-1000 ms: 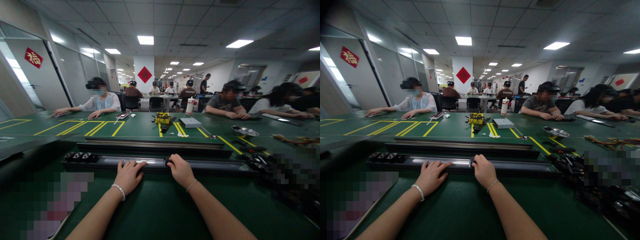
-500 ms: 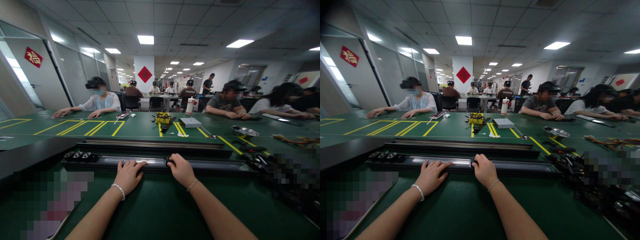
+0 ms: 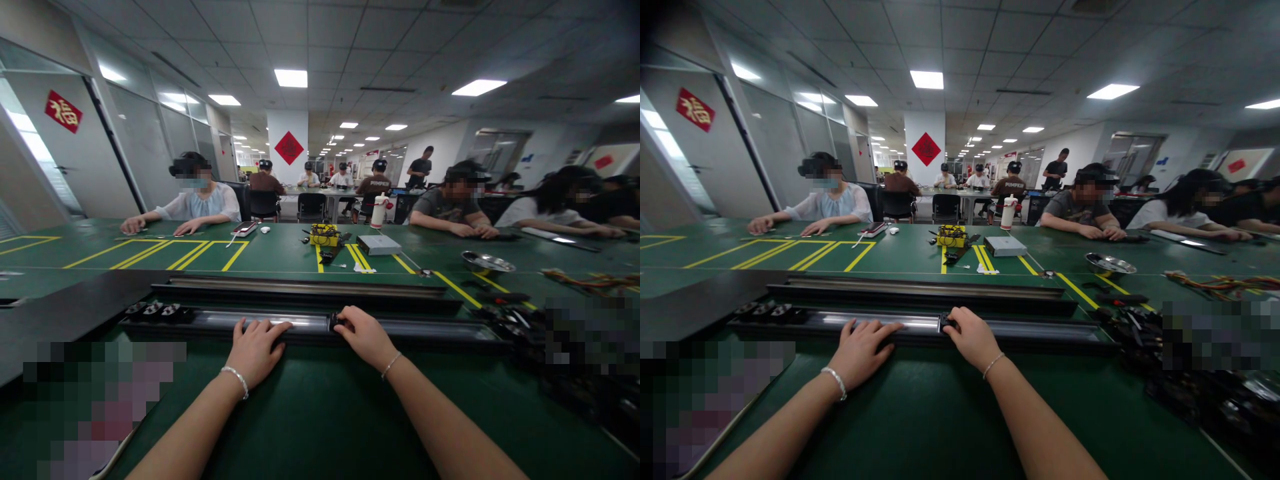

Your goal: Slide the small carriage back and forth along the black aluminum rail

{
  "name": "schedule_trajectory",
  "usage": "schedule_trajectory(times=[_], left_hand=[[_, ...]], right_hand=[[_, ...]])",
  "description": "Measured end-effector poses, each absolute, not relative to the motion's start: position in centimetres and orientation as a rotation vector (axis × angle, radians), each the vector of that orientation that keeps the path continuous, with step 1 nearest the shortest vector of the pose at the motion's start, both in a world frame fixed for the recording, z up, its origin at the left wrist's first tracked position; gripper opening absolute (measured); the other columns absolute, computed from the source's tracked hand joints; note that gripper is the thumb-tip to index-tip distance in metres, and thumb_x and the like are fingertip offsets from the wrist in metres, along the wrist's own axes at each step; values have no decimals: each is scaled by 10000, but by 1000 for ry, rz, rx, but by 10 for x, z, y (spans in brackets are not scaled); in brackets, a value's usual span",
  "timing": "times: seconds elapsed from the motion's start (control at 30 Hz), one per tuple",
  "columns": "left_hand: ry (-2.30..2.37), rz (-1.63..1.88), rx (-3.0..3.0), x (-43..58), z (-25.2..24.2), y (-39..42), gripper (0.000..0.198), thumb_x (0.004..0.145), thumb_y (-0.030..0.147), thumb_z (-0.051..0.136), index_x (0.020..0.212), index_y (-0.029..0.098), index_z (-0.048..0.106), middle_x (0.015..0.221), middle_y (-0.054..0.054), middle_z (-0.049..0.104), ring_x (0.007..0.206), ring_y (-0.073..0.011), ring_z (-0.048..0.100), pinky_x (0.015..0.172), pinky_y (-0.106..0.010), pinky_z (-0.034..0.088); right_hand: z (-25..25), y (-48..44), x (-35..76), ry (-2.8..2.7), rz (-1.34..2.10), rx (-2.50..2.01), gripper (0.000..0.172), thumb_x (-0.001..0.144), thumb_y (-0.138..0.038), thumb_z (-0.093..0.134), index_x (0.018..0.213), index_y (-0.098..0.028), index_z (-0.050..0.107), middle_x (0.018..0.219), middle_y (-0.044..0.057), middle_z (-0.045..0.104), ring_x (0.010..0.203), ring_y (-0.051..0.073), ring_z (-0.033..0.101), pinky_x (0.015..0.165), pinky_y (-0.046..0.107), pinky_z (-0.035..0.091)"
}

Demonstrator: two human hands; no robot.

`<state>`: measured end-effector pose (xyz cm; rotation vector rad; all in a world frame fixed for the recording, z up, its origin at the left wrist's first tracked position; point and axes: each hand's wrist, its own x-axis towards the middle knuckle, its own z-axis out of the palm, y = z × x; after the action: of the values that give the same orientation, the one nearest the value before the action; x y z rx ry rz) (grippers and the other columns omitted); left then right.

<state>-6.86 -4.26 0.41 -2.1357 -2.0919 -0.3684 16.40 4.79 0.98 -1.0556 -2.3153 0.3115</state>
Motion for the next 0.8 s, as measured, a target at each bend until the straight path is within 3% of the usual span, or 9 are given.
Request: schedule_trajectory(times=[0.2,0.8], left_hand=[[-2105,-360,-2136,-69,5,-42,395,779,337,430,1169,404,444,931,1,561,942,-202,477,958,-500,145],[-2100,-343,-2127,-69,4,-42,391,786,343,414,1170,404,443,923,-1,559,932,-201,473,954,-495,146]], right_hand=[[7,42,165,-2335,216,-1086,126,823,-288,458,908,-223,525,877,4,552,778,128,523,659,224,367],[1,44,162,-2292,135,-1079,87,830,-261,455,821,-222,532,816,-1,561,747,124,526,649,216,365]])
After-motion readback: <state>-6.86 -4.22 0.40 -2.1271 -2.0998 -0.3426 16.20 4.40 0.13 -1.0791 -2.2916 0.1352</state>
